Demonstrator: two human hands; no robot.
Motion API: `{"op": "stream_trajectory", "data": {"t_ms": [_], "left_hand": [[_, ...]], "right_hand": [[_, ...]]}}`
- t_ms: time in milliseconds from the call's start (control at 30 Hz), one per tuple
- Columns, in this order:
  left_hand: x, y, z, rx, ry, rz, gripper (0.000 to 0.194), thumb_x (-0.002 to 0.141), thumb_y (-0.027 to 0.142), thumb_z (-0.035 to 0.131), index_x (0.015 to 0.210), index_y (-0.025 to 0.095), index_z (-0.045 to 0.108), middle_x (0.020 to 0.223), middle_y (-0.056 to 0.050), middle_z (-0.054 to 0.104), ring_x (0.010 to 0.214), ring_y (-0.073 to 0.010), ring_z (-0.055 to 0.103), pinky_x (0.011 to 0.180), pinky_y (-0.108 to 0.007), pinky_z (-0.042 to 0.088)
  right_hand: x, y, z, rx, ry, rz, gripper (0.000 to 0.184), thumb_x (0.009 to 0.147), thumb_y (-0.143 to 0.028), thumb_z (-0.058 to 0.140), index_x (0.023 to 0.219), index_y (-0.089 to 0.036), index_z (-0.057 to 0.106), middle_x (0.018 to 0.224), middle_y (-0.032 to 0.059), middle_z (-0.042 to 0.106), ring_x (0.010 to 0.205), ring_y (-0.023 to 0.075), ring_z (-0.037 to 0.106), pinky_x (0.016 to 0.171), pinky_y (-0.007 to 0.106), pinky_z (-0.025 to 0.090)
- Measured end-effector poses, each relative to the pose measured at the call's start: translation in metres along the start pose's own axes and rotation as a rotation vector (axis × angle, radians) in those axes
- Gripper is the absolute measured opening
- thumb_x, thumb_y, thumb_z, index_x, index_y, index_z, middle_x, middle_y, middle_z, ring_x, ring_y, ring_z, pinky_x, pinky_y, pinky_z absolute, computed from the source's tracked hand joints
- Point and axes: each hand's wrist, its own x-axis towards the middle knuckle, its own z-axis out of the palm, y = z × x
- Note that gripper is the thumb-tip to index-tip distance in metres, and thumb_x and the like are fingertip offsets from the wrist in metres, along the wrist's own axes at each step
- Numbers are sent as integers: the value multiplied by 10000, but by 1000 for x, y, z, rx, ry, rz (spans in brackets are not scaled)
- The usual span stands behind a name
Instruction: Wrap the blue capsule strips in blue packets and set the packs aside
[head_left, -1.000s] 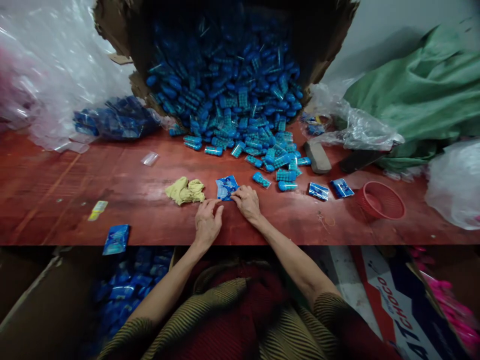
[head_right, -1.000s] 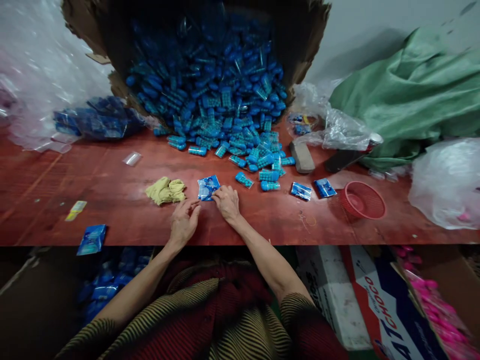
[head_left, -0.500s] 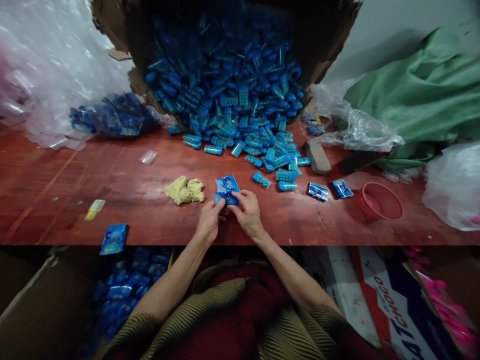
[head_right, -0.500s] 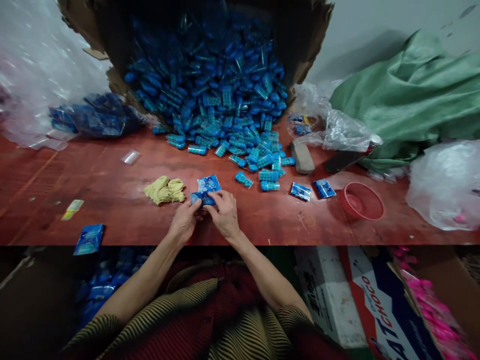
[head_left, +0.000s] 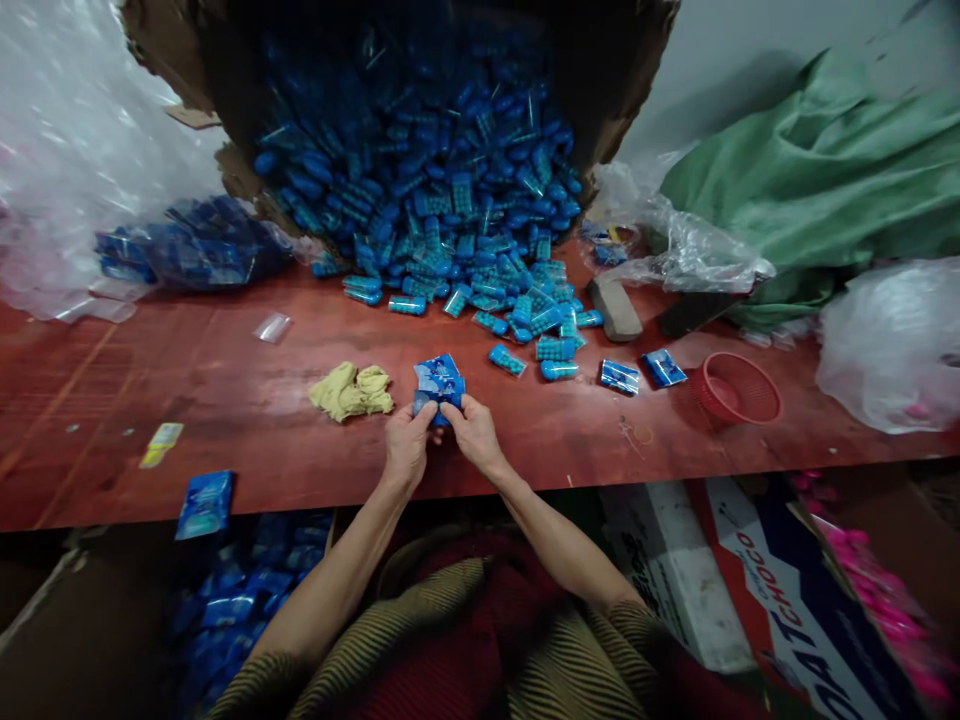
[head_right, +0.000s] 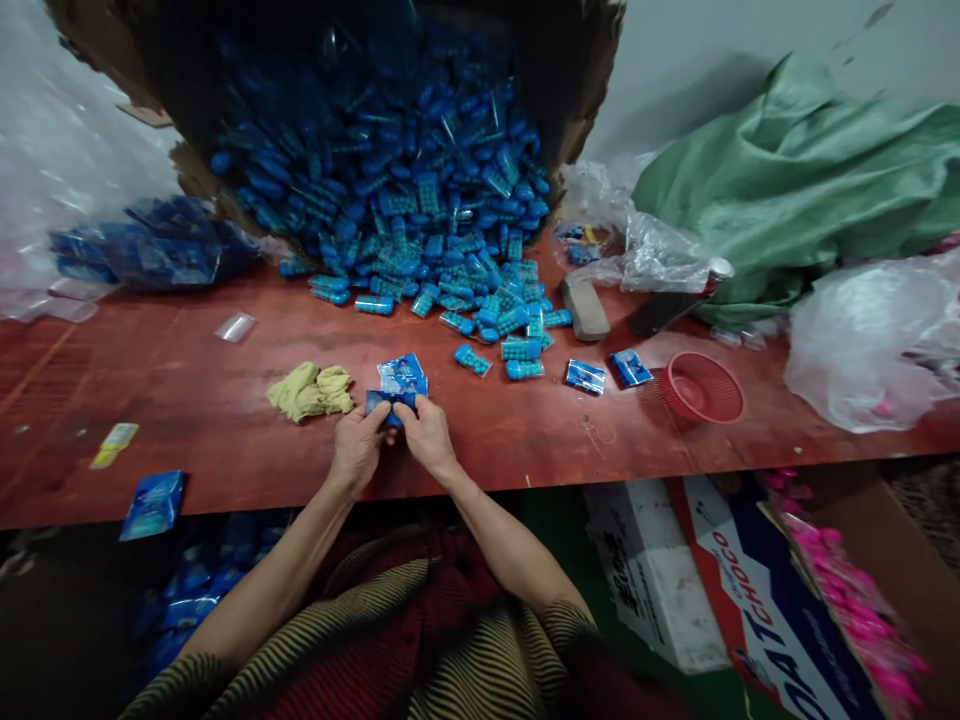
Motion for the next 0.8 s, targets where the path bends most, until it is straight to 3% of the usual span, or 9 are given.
{"op": "stream_trajectory", "data": {"t_ms": [167, 367, 467, 600, 700, 800], "left_hand": [[2, 0, 6, -34, -1, -36, 341, 500, 382, 748, 637, 125, 570, 489, 36, 559, 362, -57, 457, 353, -176, 352], [-2, 3, 6, -26, -41, -63, 367, 488, 400, 760, 643, 127, 569, 483, 38, 553, 372, -65, 467, 356, -179, 367], [-7, 5, 0, 55, -81, -23, 347, 519, 380, 760, 689, 121, 604, 542, 20, 591, 440, -84, 527, 391, -184, 411], [-12, 2, -2, 88, -13, 50, 329, 566, 398, 746, 685, 128, 600, 539, 28, 584, 425, -76, 509, 401, -192, 420], [-13, 0, 2, 24, 10, -15, 359, 563, 424, 749, 687, 129, 586, 526, 33, 575, 390, -71, 486, 386, -197, 404], [-14, 5, 2, -14, -93, -123, 378, 559, 426, 762, 708, 124, 591, 526, 20, 581, 409, -84, 512, 393, -198, 405]], "right_hand": [[-4, -2, 3, -63, 65, -10, 274, 830, -410, 448, 650, -204, 432, 578, -48, 464, 545, 105, 428, 527, 218, 338], [-5, 0, 1, -4, 38, 8, 279, 832, -419, 448, 652, -206, 434, 573, -47, 484, 534, 105, 455, 526, 214, 369], [-3, -1, -6, 45, 16, -14, 232, 784, -396, 523, 673, -194, 495, 620, -42, 505, 582, 107, 449, 584, 222, 394], [-4, -4, -8, 152, -52, 21, 226, 743, -398, 570, 663, -190, 531, 608, -43, 513, 573, 108, 448, 569, 225, 394], [-6, -7, -6, 123, 4, 59, 280, 761, -425, 540, 607, -198, 484, 558, -48, 481, 546, 105, 428, 531, 219, 364], [-4, -6, -7, 90, 21, 61, 285, 773, -427, 512, 609, -197, 474, 561, -49, 462, 548, 101, 411, 526, 216, 340]]}}
